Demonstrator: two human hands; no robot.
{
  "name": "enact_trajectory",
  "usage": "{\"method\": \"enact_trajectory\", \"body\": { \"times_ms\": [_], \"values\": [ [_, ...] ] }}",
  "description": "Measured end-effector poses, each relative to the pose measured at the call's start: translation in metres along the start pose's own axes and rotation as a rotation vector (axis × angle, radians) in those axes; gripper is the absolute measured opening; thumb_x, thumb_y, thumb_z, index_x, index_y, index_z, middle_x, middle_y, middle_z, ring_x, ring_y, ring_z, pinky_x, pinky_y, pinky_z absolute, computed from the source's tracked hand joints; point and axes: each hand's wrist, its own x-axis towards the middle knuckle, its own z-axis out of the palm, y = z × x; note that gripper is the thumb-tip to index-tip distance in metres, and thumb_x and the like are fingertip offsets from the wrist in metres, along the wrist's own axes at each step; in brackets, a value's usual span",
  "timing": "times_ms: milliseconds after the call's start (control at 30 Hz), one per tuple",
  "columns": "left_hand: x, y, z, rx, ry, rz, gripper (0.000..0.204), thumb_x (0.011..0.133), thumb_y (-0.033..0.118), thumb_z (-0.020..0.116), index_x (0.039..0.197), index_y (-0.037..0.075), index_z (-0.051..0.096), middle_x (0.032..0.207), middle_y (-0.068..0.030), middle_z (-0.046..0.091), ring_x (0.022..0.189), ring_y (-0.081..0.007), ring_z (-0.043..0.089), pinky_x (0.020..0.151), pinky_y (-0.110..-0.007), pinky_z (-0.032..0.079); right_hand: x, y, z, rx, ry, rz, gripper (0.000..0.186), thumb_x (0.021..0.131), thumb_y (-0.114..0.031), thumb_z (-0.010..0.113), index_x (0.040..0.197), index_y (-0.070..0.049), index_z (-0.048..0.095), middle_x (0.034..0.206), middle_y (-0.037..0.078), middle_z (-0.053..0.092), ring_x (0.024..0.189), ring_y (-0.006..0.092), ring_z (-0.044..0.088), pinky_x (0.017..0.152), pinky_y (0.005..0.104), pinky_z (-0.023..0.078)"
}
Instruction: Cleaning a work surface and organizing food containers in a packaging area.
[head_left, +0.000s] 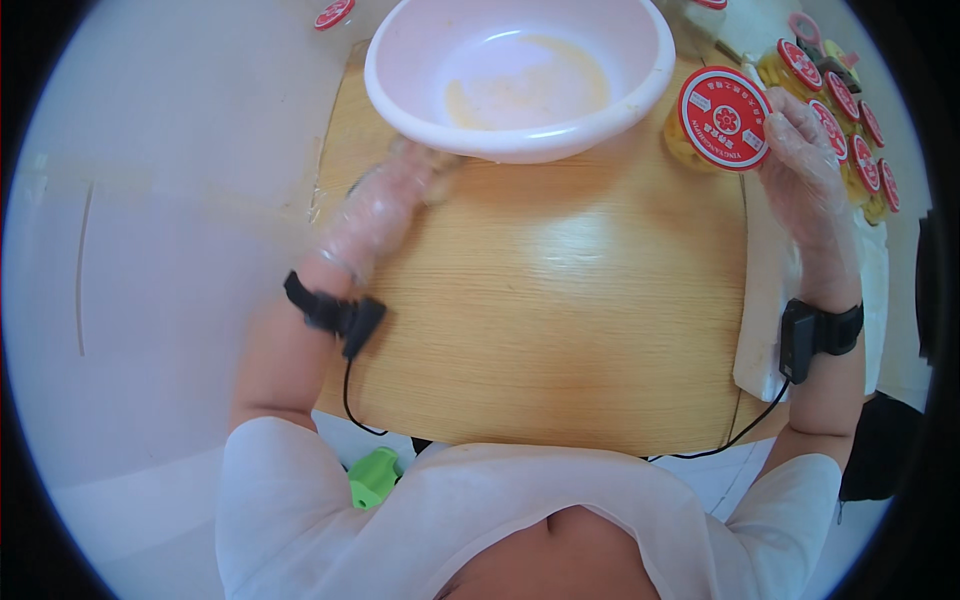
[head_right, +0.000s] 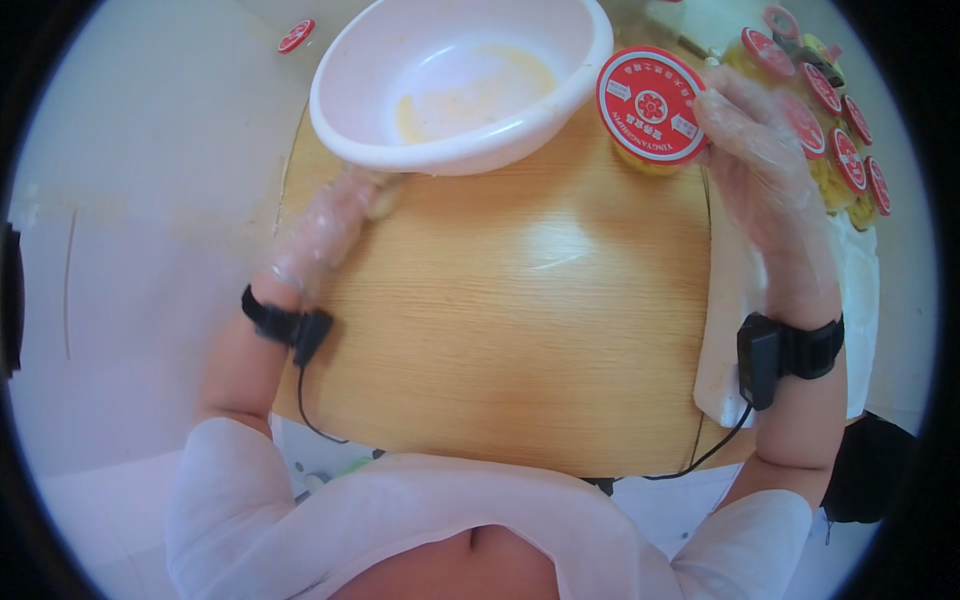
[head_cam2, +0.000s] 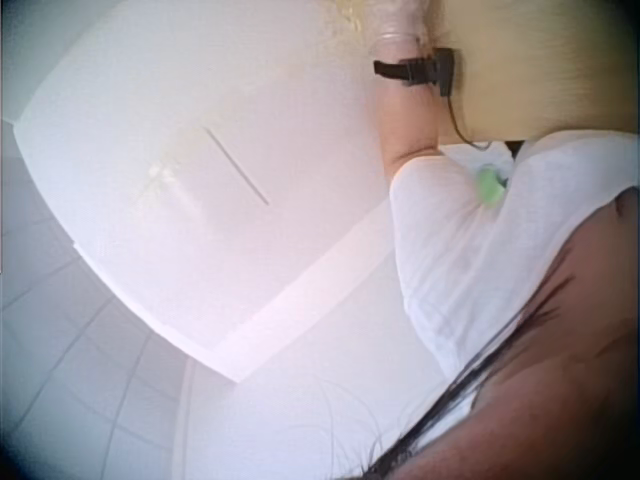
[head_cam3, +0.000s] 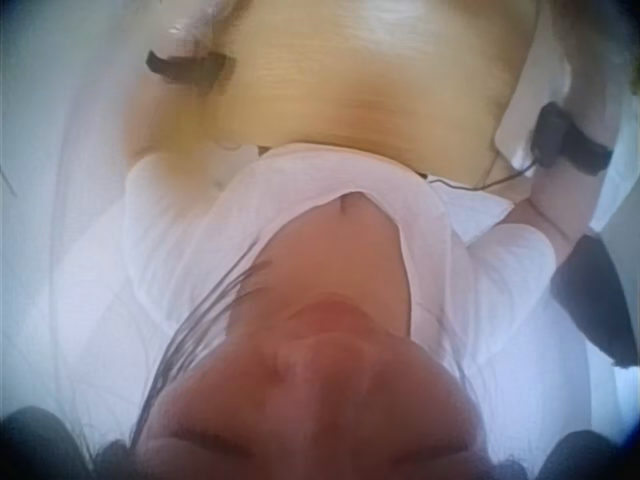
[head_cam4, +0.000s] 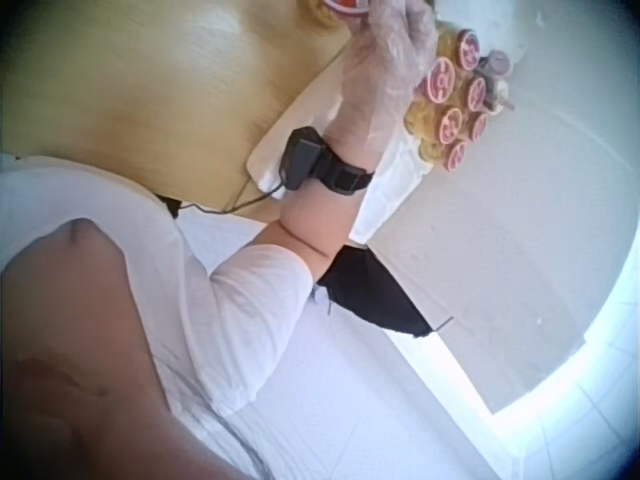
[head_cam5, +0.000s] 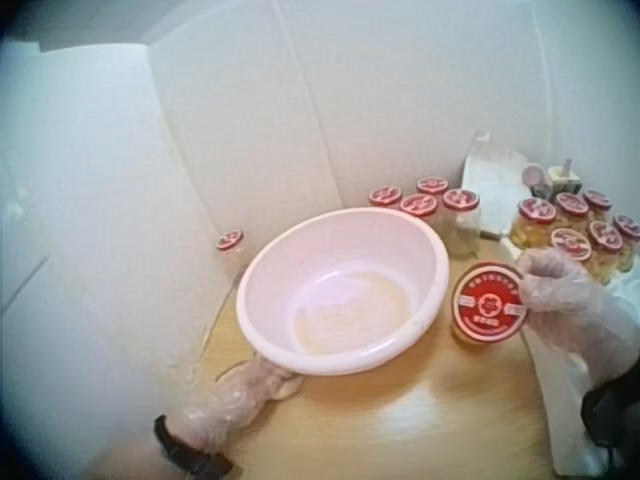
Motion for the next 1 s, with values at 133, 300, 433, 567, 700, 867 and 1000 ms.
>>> {"method": "enact_trajectory", "body": {
  "times_ms": [133, 300, 433, 567, 700, 867, 1000],
  "values": [
    [-0.039, 0.071, 0.044, -0.095, -0.260, 0.213, 0.032, 0.100, 0.021, 0.051, 0.122, 0.001, 0.060, 0.141, -0.0154, 0.050, 0.130, -0.0319, 0.046, 0.111, -0.041, 0.034, 0.001, -0.002, 0.002, -0.022, -0.005, 0.025, 0.023, 0.095, -0.021, 0.061, 0.110, -0.004, 0.061, 0.103, 0.003, 0.065, 0.096, 0.0108, 0.061, 0.083, 0.0267, 0.048],
    [-0.091, 0.096, 0.047, -0.268, -0.356, 0.269, 0.020, 0.094, 0.022, 0.060, 0.098, 0.005, 0.069, 0.112, -0.0168, 0.067, 0.106, -0.0357, 0.059, 0.092, -0.045, 0.046, 0.002, -0.002, 0.000, -0.039, -0.021, 0.046, 0.023, 0.094, -0.024, 0.062, 0.106, -0.005, 0.061, 0.100, 0.002, 0.065, 0.092, 0.0109, 0.061, 0.082, 0.0276, 0.049],
    [-0.134, 0.075, 0.004, -0.333, -0.578, -0.036, 0.019, 0.092, 0.020, 0.064, 0.094, 0.002, 0.070, 0.101, -0.0158, 0.069, 0.093, -0.0319, 0.063, 0.085, -0.041, 0.048, 0.000, -0.002, 0.002, -0.058, 0.018, 0.056, 0.026, 0.094, -0.025, 0.064, 0.112, -0.006, 0.061, 0.105, 0.002, 0.066, 0.097, 0.0111, 0.062, 0.087, 0.0302, 0.048],
    [-0.193, 0.065, -0.039, -0.377, -0.705, -0.604, 0.022, 0.090, 0.022, 0.067, 0.095, 0.001, 0.070, 0.087, -0.0126, 0.069, 0.083, -0.0246, 0.064, 0.076, -0.033, 0.050, 0.001, -0.001, -0.002, -0.030, -0.038, 0.066, 0.029, 0.093, -0.026, 0.066, 0.116, -0.009, 0.060, 0.110, 0.001, 0.066, 0.102, 0.0110, 0.061, 0.094, 0.0325, 0.046],
    [-0.211, 0.054, -0.069, 0.276, -1.107, -0.537, 0.032, 0.094, 0.029, 0.061, 0.094, -0.001, 0.072, 0.080, -0.0109, 0.067, 0.078, -0.0239, 0.063, 0.073, -0.035, 0.049, 0.000, 0.000, 0.003, -0.042, 0.079, 0.036, 0.029, 0.093, -0.026, 0.066, 0.115, -0.008, 0.060, 0.107, 0.001, 0.066, 0.102, 0.0098, 0.060, 0.093, 0.0304, 0.045],
    [-0.164, 0.099, -0.097, -0.035, -0.327, -0.949, 0.023, 0.096, 0.025, 0.062, 0.097, 0.004, 0.072, 0.082, -0.0014, 0.068, 0.076, -0.0083, 0.060, 0.067, -0.029, 0.050, 0.003, -0.002, 0.004, -0.053, 0.026, 0.059, 0.025, 0.094, -0.027, 0.065, 0.109, -0.008, 0.060, 0.102, 0.000, 0.065, 0.096, 0.0077, 0.060, 0.089, 0.0271, 0.046],
    [-0.122, 0.077, -0.115, -0.415, 0.367, -0.613, 0.029, 0.097, 0.026, 0.061, 0.108, 0.001, 0.067, 0.094, 0.0010, 0.066, 0.084, -0.0067, 0.057, 0.077, -0.024, 0.046, 0.007, -0.005, -0.004, -0.085, -0.059, 0.060, 0.026, 0.091, -0.026, 0.065, 0.107, -0.006, 0.062, 0.102, 0.004, 0.066, 0.094, 0.0114, 0.063, 0.086, 0.0298, 0.051]
  ]
}}
